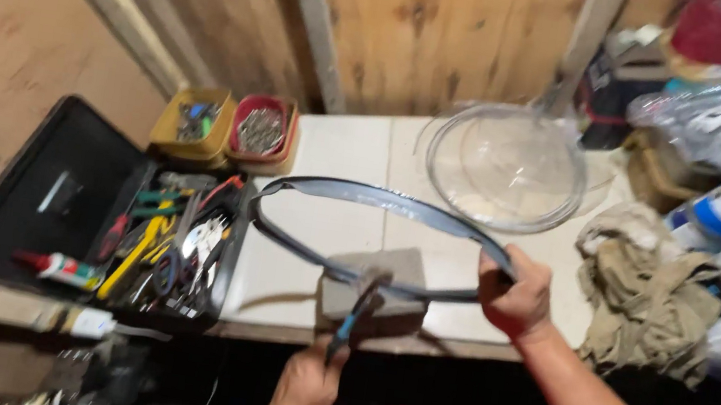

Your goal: Straightening a metal drum hoop by tapping it with a hammer against a stone block.

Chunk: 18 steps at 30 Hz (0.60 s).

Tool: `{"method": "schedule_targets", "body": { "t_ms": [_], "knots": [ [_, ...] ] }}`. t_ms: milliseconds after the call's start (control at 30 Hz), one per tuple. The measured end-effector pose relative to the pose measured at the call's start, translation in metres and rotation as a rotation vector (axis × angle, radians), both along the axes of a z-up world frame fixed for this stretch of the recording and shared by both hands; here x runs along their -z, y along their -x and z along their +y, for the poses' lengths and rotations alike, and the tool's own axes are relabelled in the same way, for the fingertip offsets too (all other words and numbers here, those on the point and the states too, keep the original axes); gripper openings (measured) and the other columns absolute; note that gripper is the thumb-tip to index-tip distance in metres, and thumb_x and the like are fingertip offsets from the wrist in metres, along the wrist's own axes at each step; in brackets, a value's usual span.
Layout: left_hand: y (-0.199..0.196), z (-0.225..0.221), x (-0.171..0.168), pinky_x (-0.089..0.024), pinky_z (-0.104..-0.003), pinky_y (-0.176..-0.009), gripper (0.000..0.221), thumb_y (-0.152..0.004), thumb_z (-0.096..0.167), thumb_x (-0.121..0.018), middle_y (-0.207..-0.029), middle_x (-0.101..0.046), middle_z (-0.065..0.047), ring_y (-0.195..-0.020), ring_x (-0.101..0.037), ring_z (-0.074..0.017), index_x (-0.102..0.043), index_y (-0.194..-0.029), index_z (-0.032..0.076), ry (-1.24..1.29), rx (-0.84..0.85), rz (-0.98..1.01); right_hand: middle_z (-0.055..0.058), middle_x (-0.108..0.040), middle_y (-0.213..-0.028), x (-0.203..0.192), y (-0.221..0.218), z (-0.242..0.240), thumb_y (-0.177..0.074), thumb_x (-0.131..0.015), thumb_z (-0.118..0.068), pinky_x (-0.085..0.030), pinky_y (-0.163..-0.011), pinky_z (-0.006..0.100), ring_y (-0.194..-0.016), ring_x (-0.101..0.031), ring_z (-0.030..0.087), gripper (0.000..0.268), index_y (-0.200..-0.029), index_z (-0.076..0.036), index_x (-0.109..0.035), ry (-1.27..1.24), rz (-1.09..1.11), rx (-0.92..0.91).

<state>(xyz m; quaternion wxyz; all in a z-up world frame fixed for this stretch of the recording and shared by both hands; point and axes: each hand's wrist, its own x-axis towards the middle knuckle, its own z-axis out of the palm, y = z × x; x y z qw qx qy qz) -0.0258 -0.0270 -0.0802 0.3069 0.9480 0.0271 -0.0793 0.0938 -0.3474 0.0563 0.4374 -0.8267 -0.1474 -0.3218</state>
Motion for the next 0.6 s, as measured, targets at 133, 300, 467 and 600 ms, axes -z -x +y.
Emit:
{"method": "schedule_targets", "body": {
  "t_ms": [133,300,467,600],
  "knots": [
    [-0.01,-0.012,-0.072,-0.054,-0.052,-0.075,0.041,-0.097,0.041,-0.06,-0.097,-0.077,-0.022,-0.088,-0.072,-0.0459,-0.066,-0.121,0.008,0.084,-0.037,-0.456,0.005,-0.031,-0.056,-0.005,-0.004,-0.005,-0.096,-0.057,-0.01,-0.034,-0.047,0.04,-0.045,-0.031,0.023,0.035,-0.067,-0.009,-0.037,0.028,-0.051,-0.003],
    [-0.012,-0.022,-0.062,-0.056,-0.041,-0.061,0.033,-0.098,0.034,-0.057,-0.092,-0.073,-0.008,-0.069,-0.074,-0.0318,-0.064,-0.12,0.011,0.149,-0.146,-0.69,0.003,-0.03,-0.057,-0.001,-0.002,-0.003,-0.097,-0.058,-0.011,-0.031,-0.046,0.037,-0.045,-0.03,0.019,0.037,-0.067,-0.009,-0.037,-0.004,-0.011,-0.012],
    [-0.022,-0.022,0.034,-0.05,-0.065,-0.071,0.036,-0.102,0.049,-0.052,-0.087,-0.071,-0.024,-0.081,-0.066,-0.0524,-0.054,-0.104,0.013,-0.187,-0.012,0.012,0.006,-0.031,-0.058,0.005,0.0,-0.001,-0.094,-0.055,-0.007,-0.034,-0.044,0.04,-0.044,-0.033,0.024,0.031,-0.068,-0.008,-0.039,0.053,-0.078,-0.024],
    [-0.002,-0.002,0.009,-0.049,-0.059,-0.081,0.037,-0.097,0.055,-0.047,-0.098,-0.074,-0.021,-0.094,-0.066,-0.0508,-0.063,-0.107,0.023,-0.06,-0.161,0.258,0.003,-0.043,-0.055,0.009,0.005,-0.002,-0.095,-0.046,-0.013,-0.037,-0.042,0.037,-0.04,-0.04,0.022,0.029,-0.067,-0.01,-0.041,0.041,-0.065,-0.047]
  ]
}}
